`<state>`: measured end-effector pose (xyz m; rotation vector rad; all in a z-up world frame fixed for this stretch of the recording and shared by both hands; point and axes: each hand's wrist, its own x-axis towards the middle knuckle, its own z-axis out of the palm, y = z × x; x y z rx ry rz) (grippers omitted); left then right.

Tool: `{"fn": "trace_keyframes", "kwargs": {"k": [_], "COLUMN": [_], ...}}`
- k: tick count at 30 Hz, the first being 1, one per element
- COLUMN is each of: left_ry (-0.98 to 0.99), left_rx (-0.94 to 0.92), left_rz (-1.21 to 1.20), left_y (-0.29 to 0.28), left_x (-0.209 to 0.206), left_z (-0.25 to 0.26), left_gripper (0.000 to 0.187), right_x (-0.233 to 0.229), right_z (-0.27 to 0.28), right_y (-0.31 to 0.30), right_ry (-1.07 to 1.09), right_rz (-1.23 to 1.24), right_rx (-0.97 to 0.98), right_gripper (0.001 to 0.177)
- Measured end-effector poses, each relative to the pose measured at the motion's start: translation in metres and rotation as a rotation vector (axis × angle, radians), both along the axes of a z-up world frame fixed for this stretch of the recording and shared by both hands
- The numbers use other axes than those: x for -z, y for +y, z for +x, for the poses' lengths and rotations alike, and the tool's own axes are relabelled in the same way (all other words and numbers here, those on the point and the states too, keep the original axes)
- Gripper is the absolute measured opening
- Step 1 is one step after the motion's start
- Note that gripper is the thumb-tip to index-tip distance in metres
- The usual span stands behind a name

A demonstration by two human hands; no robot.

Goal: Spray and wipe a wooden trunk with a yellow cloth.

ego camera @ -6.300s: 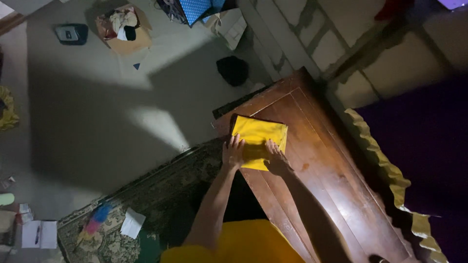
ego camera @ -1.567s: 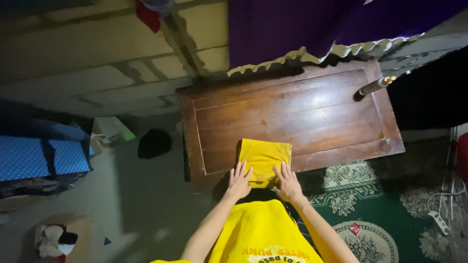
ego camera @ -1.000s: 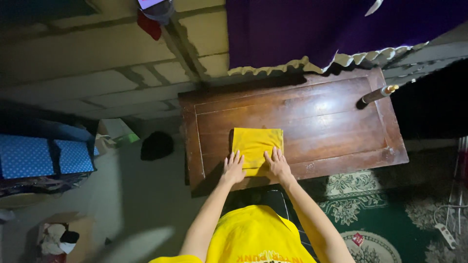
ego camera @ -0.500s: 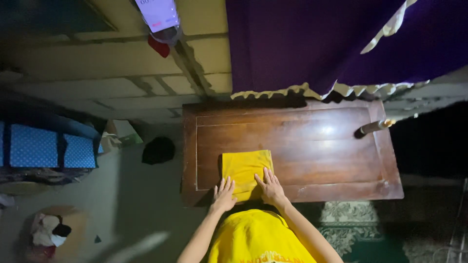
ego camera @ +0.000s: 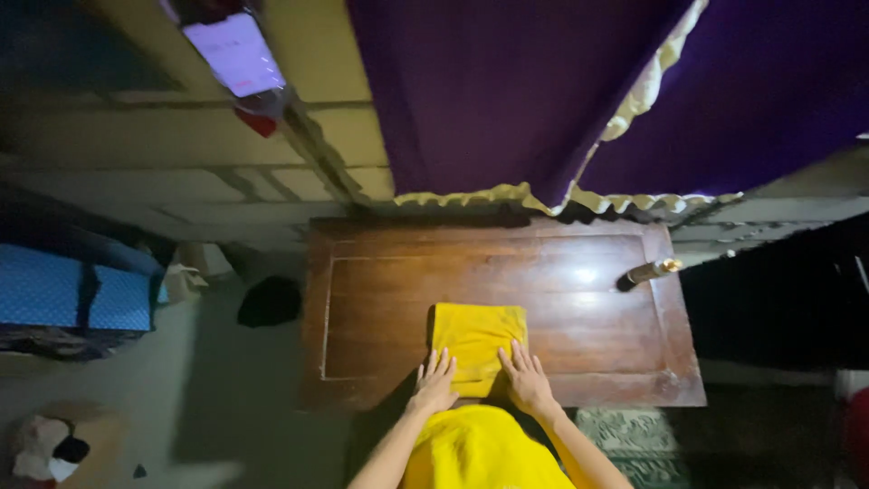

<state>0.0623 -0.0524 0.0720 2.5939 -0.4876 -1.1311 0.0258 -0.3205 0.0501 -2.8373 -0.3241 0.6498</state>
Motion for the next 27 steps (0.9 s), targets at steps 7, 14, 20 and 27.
{"fn": "trace_keyframes", "kwargs": {"k": [7,14,20,27], "left_ry": [-0.059,-0.146,-0.084,-0.197], "left_rx": [0.185,0.191,-0.055,-0.402], "left_rz": [-0.088,0.000,0.089,0.124], "left_y": [-0.099,-0.123,-0.076,0.039], "left_x": [0.017,0.026,0.020,0.006], "left_z": [0.020,0.047,0.064,0.004], "left_gripper": [0.089,0.094,0.099,0.083], "right_x": [0.015,0.046,0.050,-0.002], "right_z": [-0.014,0.043,0.101,0.109], "right_y": [-0.091,-0.121,-0.058,0.072], "right_ry": [-0.029,0.011,-0.106,0.009], "right_rz": [-0.110,0.005,0.007,-0.125], "right_rx": [0.200,0.195,-0.108,-0.565], "right_gripper": [0.086,0.087,0.084,0.084]}}
